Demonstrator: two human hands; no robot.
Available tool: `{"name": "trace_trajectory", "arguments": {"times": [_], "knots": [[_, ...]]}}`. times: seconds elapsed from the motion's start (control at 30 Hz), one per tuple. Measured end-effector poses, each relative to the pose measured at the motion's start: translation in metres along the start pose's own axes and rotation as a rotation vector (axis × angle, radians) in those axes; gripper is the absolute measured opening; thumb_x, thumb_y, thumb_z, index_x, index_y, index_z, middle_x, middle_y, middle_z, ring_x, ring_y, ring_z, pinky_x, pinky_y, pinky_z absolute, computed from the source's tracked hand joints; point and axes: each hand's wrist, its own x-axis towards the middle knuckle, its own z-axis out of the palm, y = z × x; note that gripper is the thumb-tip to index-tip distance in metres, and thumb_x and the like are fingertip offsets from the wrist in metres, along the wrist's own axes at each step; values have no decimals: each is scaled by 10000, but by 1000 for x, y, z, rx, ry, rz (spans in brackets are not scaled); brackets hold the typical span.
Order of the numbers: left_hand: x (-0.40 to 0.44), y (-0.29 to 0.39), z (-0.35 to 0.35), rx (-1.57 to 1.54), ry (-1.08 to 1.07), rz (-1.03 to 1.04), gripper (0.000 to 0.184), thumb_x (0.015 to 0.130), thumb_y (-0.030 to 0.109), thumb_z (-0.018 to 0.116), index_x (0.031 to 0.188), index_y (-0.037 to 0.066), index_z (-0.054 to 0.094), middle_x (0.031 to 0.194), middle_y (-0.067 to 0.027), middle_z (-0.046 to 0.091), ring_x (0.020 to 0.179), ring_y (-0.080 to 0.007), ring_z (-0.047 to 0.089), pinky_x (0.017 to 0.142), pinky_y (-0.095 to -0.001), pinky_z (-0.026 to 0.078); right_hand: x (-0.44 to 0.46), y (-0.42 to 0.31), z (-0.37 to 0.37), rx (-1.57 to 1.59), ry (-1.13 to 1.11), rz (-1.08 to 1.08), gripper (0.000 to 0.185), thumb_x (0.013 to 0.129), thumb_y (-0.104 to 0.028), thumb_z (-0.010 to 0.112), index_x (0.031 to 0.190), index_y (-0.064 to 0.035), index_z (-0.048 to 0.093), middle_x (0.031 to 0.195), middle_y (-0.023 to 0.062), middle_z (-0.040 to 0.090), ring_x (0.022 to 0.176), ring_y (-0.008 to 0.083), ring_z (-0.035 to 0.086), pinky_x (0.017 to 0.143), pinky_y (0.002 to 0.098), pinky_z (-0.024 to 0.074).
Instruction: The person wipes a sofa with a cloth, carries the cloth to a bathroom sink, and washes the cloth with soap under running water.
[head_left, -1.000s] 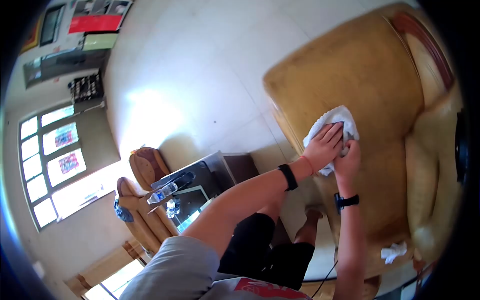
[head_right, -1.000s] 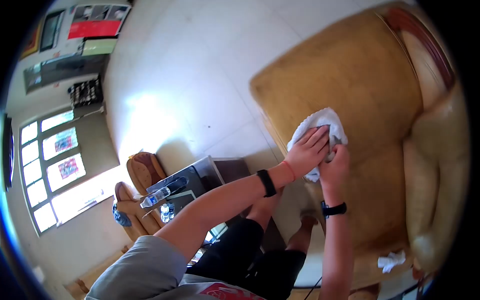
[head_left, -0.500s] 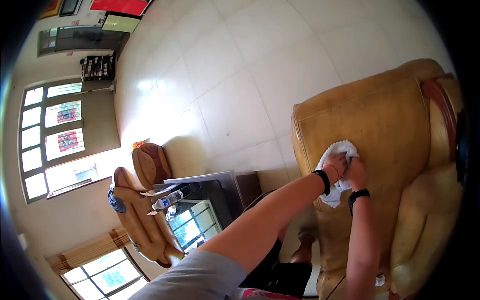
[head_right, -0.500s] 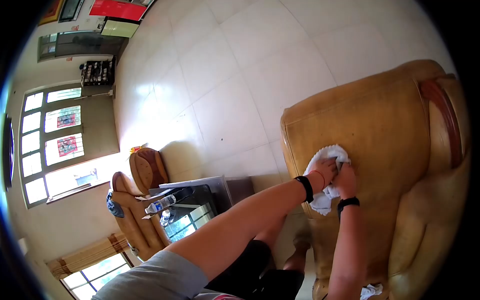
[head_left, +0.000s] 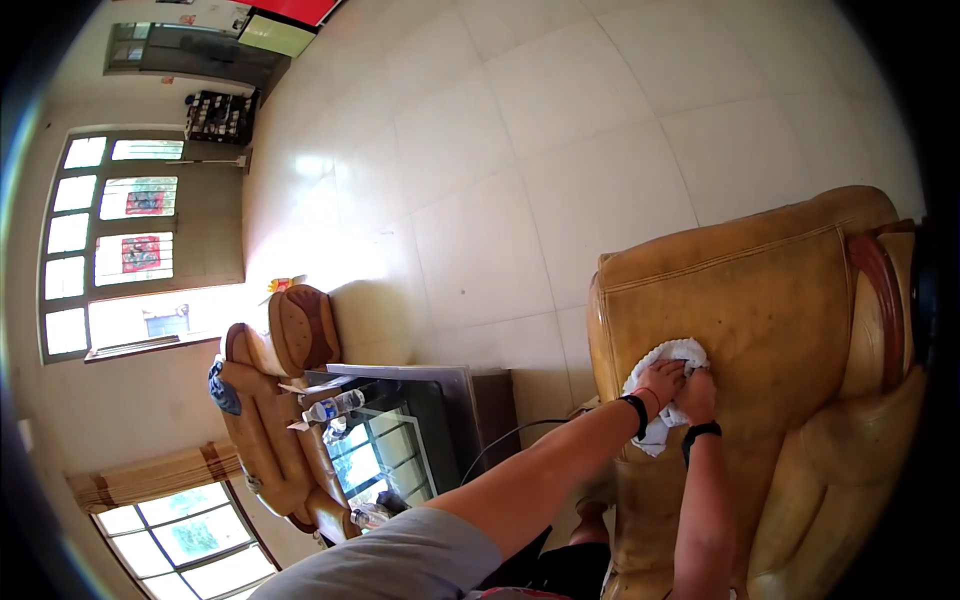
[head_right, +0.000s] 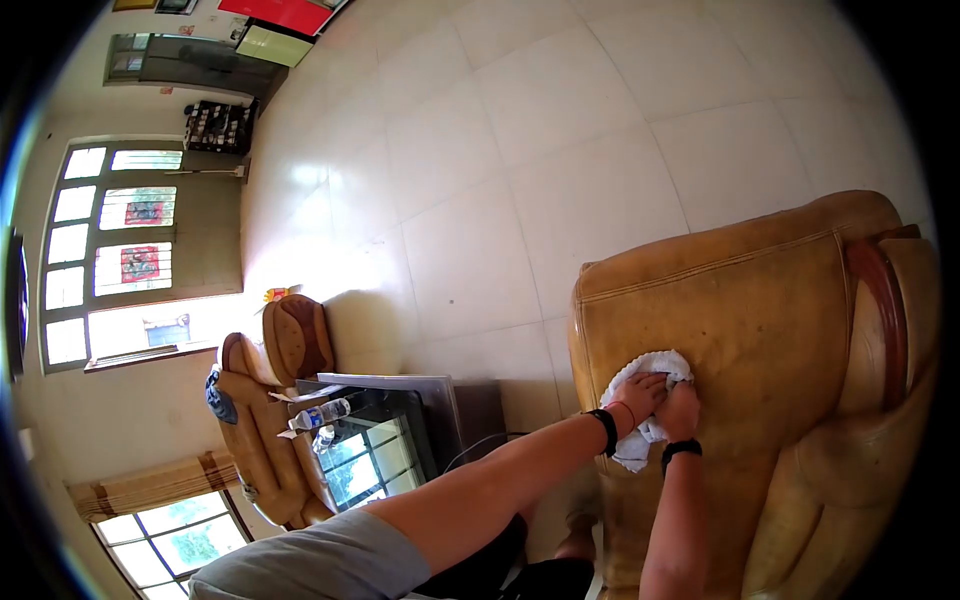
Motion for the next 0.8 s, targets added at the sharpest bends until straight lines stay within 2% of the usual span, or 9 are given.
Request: {"name": "trace_trajectory", "arguments": {"times": [0.2,0.33,0.4,0.47,0.53,0.67,0.7,0.73,0.8], "knots": [[-9,3,-14,17,110,10,319,878,189,545,1174,173,663,1350,14,571,1352,-171,433,1126,-350,317,-5,2,1,-70,82,-95,237,743,-178,665,861,22,616,893,267,665,849,460,643,722,519,532],[-32,26,-27,-34,253,-19,356,898,146,519,1243,152,609,1397,-21,522,1352,-218,434,1121,-372,349,-31,4,16,-60,360,-55,235,804,-131,622,1011,-36,561,919,244,670,900,451,638,758,535,518],[-59,49,-25,-256,305,-82,365,901,123,513,1257,142,590,1394,-36,521,1351,-241,434,1108,-370,375,-57,14,16,18,200,-15,247,817,-139,625,1033,-49,545,944,255,662,916,450,630,753,537,504],[-95,54,9,-254,291,28,393,893,100,530,1283,133,559,1387,-71,522,1332,-281,447,1058,-364,424,-90,42,48,65,203,-121,237,804,-148,640,997,-36,560,949,261,661,910,447,631,742,528,504],[-131,76,18,-303,-63,-120,361,883,108,537,1240,113,589,1325,-113,570,1264,-311,508,1005,-379,453,-132,67,81,127,142,-146,263,771,-174,681,963,-31,572,938,259,663,889,450,634,743,511,512],[-241,127,17,-325,-105,131,305,884,106,510,1155,78,646,1162,-167,657,1116,-340,607,970,-418,460,-268,75,93,259,113,-230,384,684,-216,782,955,-31,583,881,238,670,832,426,652,732,469,526],[-260,141,39,-453,-201,35,319,877,115,521,1171,90,642,1178,-157,653,1118,-337,603,977,-409,462,-303,75,94,324,157,-280,394,680,-210,786,964,-28,583,854,226,670,809,414,655,713,461,526],[-287,148,83,-747,113,120,307,863,112,535,1150,106,643,1172,-150,653,1095,-338,608,972,-412,468,-339,76,96,385,198,-333,404,676,-205,790,973,-25,583,827,214,670,786,402,658,694,452,526],[-330,176,67,-362,-98,196,342,849,96,537,1178,130,627,1132,-149,650,1093,-333,606,971,-414,471,-403,66,82,242,226,-247,342,686,-210,783,890,-31,575,823,231,644,810,391,647,707,434,518]]}}
